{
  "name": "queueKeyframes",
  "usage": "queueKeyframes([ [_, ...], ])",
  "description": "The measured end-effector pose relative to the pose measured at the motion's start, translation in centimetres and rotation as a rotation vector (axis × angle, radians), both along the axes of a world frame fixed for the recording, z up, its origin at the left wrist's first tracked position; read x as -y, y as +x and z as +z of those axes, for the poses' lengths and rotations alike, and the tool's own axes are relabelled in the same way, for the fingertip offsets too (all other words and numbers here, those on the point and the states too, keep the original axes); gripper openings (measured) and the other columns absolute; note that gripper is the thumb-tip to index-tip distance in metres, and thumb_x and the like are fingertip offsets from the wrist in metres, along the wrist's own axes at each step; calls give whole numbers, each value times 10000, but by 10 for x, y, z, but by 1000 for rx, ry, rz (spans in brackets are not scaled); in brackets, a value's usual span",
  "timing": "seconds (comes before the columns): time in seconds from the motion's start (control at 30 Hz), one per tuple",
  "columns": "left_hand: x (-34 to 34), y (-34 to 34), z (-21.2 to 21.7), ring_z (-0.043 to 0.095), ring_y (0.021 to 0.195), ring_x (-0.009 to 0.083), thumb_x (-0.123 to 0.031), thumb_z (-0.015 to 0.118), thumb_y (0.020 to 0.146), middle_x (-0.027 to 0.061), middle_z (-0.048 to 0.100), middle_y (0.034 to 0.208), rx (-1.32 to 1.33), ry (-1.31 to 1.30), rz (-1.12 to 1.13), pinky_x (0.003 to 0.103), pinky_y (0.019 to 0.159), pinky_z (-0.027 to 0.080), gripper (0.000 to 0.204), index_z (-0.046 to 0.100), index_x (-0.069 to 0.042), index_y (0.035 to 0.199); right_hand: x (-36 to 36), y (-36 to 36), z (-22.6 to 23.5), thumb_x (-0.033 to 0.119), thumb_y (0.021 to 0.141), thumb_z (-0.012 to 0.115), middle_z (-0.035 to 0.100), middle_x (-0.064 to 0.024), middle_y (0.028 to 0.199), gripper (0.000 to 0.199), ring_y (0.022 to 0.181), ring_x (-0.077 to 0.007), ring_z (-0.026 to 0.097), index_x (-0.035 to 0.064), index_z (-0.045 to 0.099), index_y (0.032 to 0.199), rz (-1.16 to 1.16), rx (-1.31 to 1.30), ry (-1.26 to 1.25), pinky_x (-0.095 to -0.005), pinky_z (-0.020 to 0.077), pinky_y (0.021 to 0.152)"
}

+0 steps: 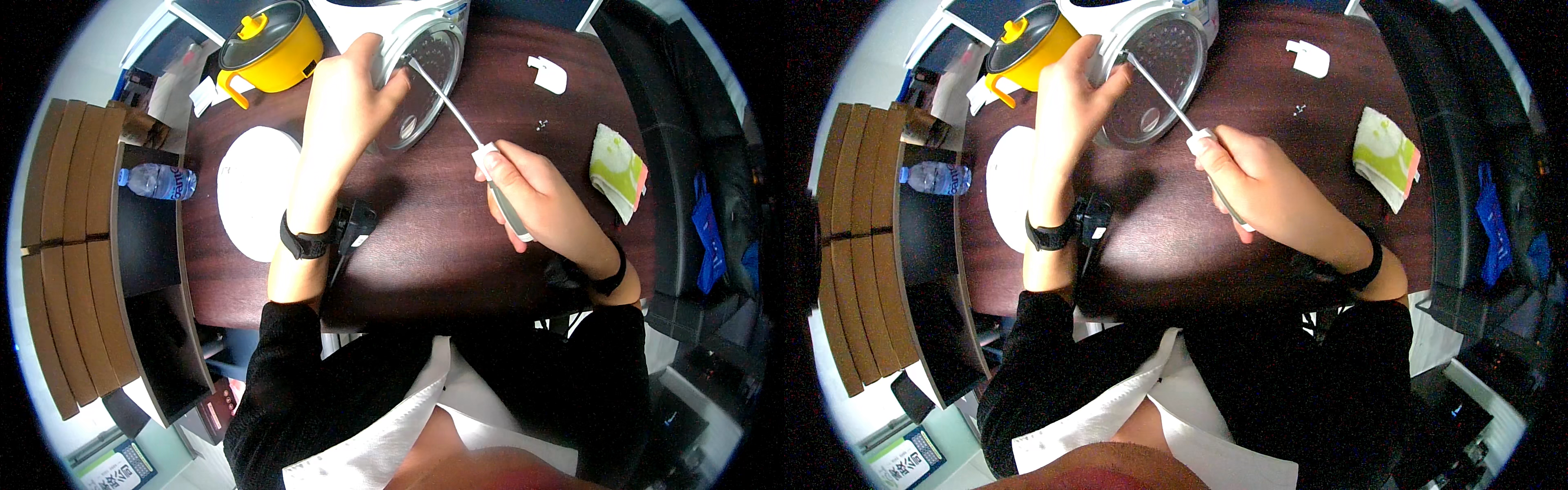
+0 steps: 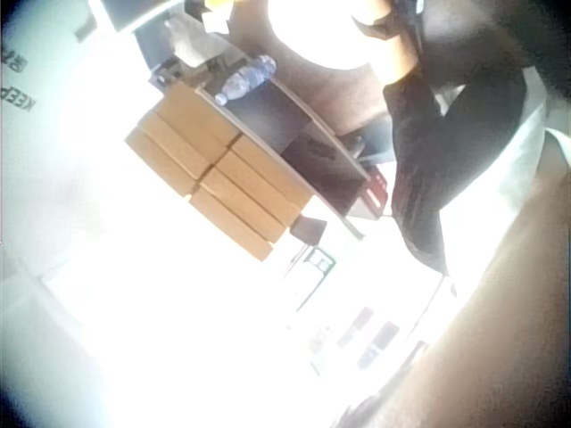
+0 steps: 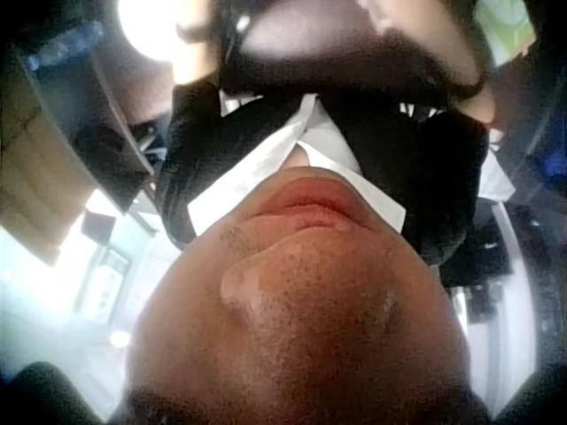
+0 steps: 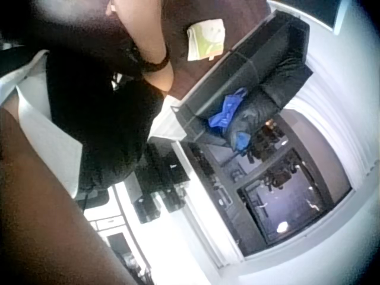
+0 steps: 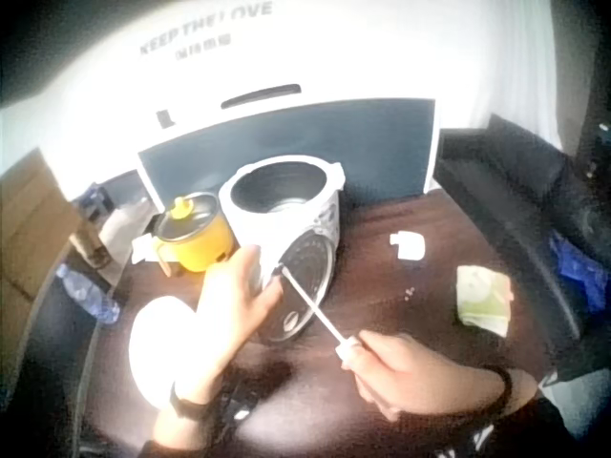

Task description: The person uses a screwdriver to remove several screws from a circular metal steamer tray, then wipes the tray with a cloth. The tray is part of a rice cooker or similar appliance.

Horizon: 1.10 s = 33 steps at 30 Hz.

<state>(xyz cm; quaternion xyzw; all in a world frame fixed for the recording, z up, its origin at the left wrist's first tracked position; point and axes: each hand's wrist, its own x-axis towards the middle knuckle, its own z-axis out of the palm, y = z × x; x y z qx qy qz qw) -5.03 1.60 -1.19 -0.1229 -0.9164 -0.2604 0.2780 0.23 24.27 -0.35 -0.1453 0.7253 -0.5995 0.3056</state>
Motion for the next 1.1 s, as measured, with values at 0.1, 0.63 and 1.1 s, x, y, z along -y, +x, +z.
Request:
queueKeyframes([
  [0.1,-2,0,0,654,662,327,-181,715,720,237,616,703,-6,38,3,363,593,512,350,594,45,958,3,3,-4,339,1001,350,498,-46,584,360,361,-107,468,7,477,943,16,43,-67,-238,350,342],
  [0.63,9,2,5,634,698,143,-189,703,766,123,660,764,77,80,22,276,635,489,317,612,17,990,4,-7,-12,285,998,386,456,-14,529,317,341,-79,413,1,501,915,29,-26,-84,-232,337,336],
  [1.1,16,12,14,634,749,124,-199,705,787,83,668,851,130,14,-7,259,659,498,355,593,8,1053,-18,-23,-10,299,876,583,629,-144,673,227,593,-333,625,92,584,969,-180,-1240,444,-430,489,527],
])
